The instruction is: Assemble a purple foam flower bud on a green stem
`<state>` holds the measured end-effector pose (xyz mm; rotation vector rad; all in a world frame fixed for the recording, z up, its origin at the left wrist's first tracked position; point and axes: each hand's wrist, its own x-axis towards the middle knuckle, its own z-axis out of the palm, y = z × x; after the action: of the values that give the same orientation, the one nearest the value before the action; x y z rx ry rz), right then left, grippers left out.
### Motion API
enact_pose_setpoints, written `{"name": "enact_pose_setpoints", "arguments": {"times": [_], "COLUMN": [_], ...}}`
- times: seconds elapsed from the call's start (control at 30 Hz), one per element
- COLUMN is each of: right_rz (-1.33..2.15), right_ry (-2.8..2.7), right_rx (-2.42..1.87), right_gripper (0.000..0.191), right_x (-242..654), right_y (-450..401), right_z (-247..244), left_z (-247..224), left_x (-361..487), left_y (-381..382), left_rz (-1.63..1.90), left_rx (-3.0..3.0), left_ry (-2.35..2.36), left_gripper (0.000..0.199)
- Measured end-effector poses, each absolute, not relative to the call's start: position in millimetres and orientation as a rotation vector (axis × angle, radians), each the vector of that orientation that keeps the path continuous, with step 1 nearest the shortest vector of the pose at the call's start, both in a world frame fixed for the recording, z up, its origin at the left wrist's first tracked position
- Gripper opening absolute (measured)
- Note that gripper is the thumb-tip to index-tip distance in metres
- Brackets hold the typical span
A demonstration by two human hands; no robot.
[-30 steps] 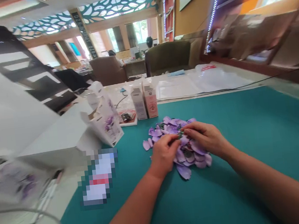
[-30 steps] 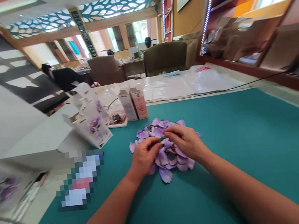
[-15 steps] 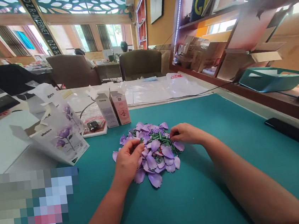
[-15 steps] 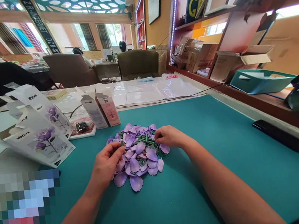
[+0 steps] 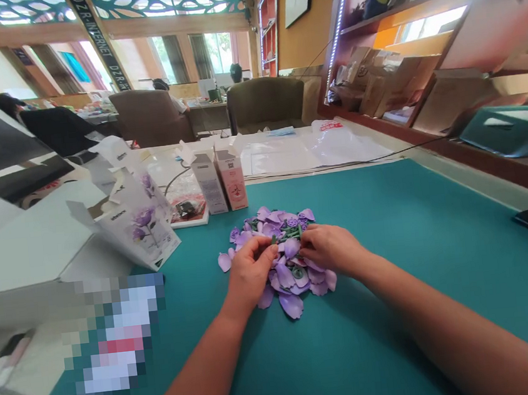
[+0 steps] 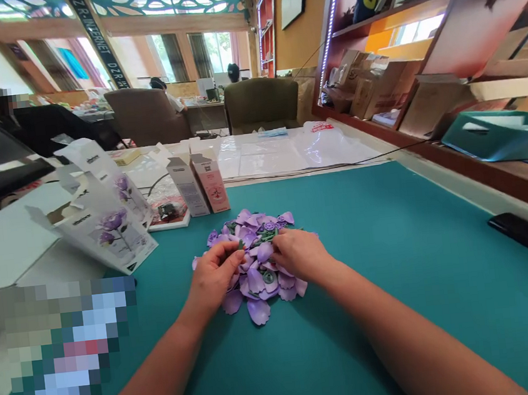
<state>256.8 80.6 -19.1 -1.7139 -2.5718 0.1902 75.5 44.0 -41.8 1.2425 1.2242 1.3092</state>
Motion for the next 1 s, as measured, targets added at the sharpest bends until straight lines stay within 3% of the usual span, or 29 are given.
{"name": "enact_pose_setpoints", "arguments": {"times": [0.23,0.83,1.0], "right_rz": [0.065,0.157,0.211], "right_ry": [-2.577,-2.537,-2.454], "right_rx": [-1.647,-1.776,-1.749], "right_gripper": [0.016,0.023,0.017], "right_x": [261.0,258.6,254.3], "right_y": [85.7,88.1,83.9], "right_z": [-46.3,-54.6,-43.8], "left_z": [-48.9,-50.6,-50.2], "left_x": [80.5,80.0,80.1], "left_y": [39.9,35.8,36.2], "left_rz": [1.269,1.252,1.256], "left_rx": [1.28,1.346,1.345], "left_ry": [1.301,1.269,1.293], "left_gripper": [0.01,0.012,0.012]}}
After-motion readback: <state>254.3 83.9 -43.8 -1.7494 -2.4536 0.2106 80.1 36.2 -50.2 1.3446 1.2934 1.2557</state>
